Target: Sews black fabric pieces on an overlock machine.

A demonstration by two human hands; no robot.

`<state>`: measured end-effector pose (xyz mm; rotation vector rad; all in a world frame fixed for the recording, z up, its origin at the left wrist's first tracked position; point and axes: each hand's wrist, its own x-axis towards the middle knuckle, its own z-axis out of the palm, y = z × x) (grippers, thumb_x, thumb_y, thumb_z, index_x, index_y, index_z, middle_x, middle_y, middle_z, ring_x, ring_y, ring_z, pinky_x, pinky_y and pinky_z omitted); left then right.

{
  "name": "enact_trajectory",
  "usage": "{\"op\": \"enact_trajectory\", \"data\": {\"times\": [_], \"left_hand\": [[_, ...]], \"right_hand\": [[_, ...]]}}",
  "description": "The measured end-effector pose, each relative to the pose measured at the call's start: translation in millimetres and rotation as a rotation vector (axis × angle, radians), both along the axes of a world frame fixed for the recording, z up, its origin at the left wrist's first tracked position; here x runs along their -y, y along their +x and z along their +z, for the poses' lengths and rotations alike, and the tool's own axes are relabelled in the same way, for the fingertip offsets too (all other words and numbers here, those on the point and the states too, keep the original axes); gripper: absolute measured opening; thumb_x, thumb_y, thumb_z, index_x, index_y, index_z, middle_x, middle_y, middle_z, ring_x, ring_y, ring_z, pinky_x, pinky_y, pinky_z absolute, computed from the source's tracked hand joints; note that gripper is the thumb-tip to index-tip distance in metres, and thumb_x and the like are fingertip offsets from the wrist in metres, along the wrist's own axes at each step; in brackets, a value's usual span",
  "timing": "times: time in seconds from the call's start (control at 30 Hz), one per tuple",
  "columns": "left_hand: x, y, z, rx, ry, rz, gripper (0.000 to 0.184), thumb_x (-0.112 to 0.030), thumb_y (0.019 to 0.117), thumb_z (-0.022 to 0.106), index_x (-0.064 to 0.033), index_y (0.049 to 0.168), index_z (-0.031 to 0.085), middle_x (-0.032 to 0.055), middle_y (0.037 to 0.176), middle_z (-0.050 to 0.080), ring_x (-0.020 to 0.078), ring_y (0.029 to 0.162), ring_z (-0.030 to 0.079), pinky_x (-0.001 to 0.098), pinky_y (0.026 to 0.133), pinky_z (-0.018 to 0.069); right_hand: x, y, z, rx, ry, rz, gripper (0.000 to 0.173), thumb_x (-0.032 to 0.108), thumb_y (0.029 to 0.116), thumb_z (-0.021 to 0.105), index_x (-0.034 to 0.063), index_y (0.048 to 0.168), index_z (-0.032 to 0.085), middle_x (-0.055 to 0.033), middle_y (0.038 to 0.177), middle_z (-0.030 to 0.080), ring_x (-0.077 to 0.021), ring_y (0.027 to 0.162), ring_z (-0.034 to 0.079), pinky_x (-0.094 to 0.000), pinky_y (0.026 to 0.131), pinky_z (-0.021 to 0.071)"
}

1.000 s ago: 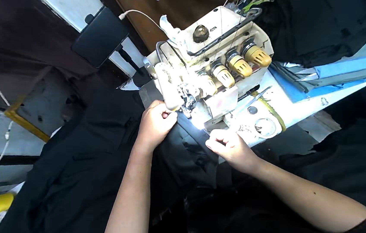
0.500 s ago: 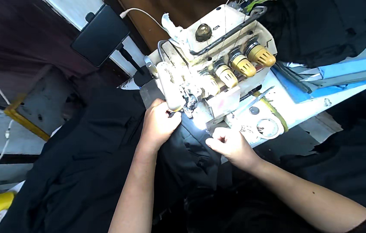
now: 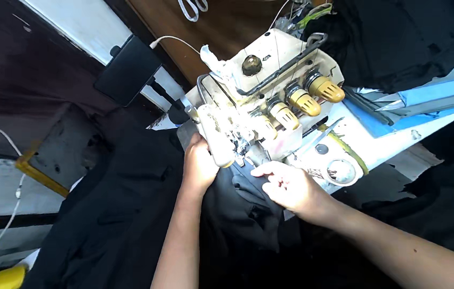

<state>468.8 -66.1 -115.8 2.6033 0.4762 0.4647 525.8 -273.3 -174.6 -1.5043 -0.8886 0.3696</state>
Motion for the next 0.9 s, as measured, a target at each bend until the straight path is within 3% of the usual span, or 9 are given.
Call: {"op": "enact_trajectory", "data": {"times": [0.17, 0.3, 0.43, 0.53, 0.6, 0.67, 0.77, 0.83, 0.9], "left_hand": [[-9, 9, -5, 0.074, -0.032, -0.025, 0.016, 0.001, 0.0842, 0.072, 0.0063, 0.099, 0.07, 0.0202, 0.113, 0.066, 0.027, 0.107, 0.064, 0.0473, 0.093, 0.0517], [0, 2, 5, 0.0, 0.003, -0.049, 0.022, -0.01, 0.0886, 0.073, 0.0047, 0.105, 0.07, 0.0213, 0.116, 0.063, 0.0299, 0.11, 0.062, 0.0493, 0.095, 0.0504], [16, -18, 31, -0.125, -0.027, -0.026, 0.015, -0.009, 0.084, 0.072, 0.0049, 0.085, 0.069, 0.0224, 0.12, 0.062, 0.035, 0.117, 0.058, 0.0536, 0.097, 0.0468], [38, -29, 39, 0.075, -0.576, 0.244, 0.009, 0.001, 0.0984, 0.058, 0.0011, 0.091, 0.062, 0.0064, 0.091, 0.065, 0.0112, 0.083, 0.062, 0.0295, 0.075, 0.0522], [55, -41, 47, 0.199, -1.079, 0.33, 0.013, -0.005, 0.1055, 0.047, -0.0035, 0.103, 0.059, 0.0065, 0.088, 0.067, 0.0119, 0.079, 0.068, 0.0293, 0.072, 0.058], [76, -67, 47, 0.186, -1.29, 0.276, 0.02, -0.006, 0.1063, 0.041, -0.003, 0.12, 0.056, 0.0059, 0.091, 0.069, 0.0118, 0.079, 0.069, 0.029, 0.072, 0.0591], [113, -113, 23, 0.131, -1.401, 0.139, 0.027, -0.003, 0.0979, 0.042, -0.005, 0.122, 0.053, 0.0037, 0.092, 0.074, 0.0122, 0.078, 0.073, 0.0289, 0.07, 0.0626], [131, -134, -1, 0.17, -1.366, 0.052, 0.031, 0.0, 0.0933, 0.049, -0.004, 0.123, 0.052, 0.0022, 0.099, 0.075, 0.0126, 0.086, 0.074, 0.0319, 0.08, 0.0631], [140, -147, -18, 0.337, -1.29, -0.104, 0.035, -0.002, 0.0933, 0.056, -0.0045, 0.128, 0.052, -0.0004, 0.108, 0.074, 0.0121, 0.096, 0.073, 0.0338, 0.089, 0.0611]], "right_hand": [[-14, -16, -9, 0.213, 0.084, -0.201, 0.031, 0.006, 0.0909, 0.054, -0.0012, 0.113, 0.074, -0.0055, 0.08, 0.068, 0.0022, 0.062, 0.049, -0.0094, 0.061, 0.0416], [-12, -18, -12, 0.226, 0.071, -0.196, 0.03, 0.007, 0.0935, 0.055, 0.0001, 0.115, 0.075, -0.0082, 0.09, 0.073, 0.0019, 0.068, 0.055, -0.0099, 0.067, 0.0456], [-10, -17, -11, 0.138, 0.039, -0.176, 0.033, 0.01, 0.0952, 0.056, -0.0025, 0.122, 0.071, -0.005, 0.088, 0.072, 0.0027, 0.067, 0.053, -0.0113, 0.066, 0.0451], [-9, -16, -7, -0.069, -0.052, -0.134, 0.048, 0.014, 0.0951, 0.062, -0.0076, 0.138, 0.056, 0.0064, 0.069, 0.051, 0.0039, 0.059, 0.041, -0.0136, 0.059, 0.038], [-9, -12, -7, -0.191, -0.06, -0.094, 0.053, 0.015, 0.0947, 0.066, -0.0048, 0.141, 0.052, 0.0078, 0.07, 0.051, 0.0042, 0.059, 0.044, -0.0143, 0.059, 0.0404], [-9, -9, -5, -0.254, -0.025, -0.102, 0.047, 0.017, 0.0946, 0.066, -0.0028, 0.136, 0.057, 0.0056, 0.079, 0.058, 0.0044, 0.065, 0.05, -0.0146, 0.063, 0.0442], [0, -7, -2, -0.126, 0.193, -0.247, 0.032, 0.013, 0.0965, 0.06, -0.0091, 0.12, 0.063, -0.0112, 0.107, 0.066, -0.0049, 0.094, 0.062, -0.0211, 0.084, 0.0516], [10, -7, 3, -0.048, 0.469, -0.21, 0.019, 0.013, 0.0984, 0.05, 0.0034, 0.104, 0.066, -0.0007, 0.103, 0.065, -0.004, 0.097, 0.063, -0.0224, 0.088, 0.0542], [20, -17, 12, -0.081, 0.591, 0.034, 0.031, 0.032, 0.1075, 0.045, 0.0218, 0.098, 0.072, 0.0114, 0.099, 0.071, -0.0027, 0.094, 0.069, -0.0253, 0.085, 0.0592]]}}
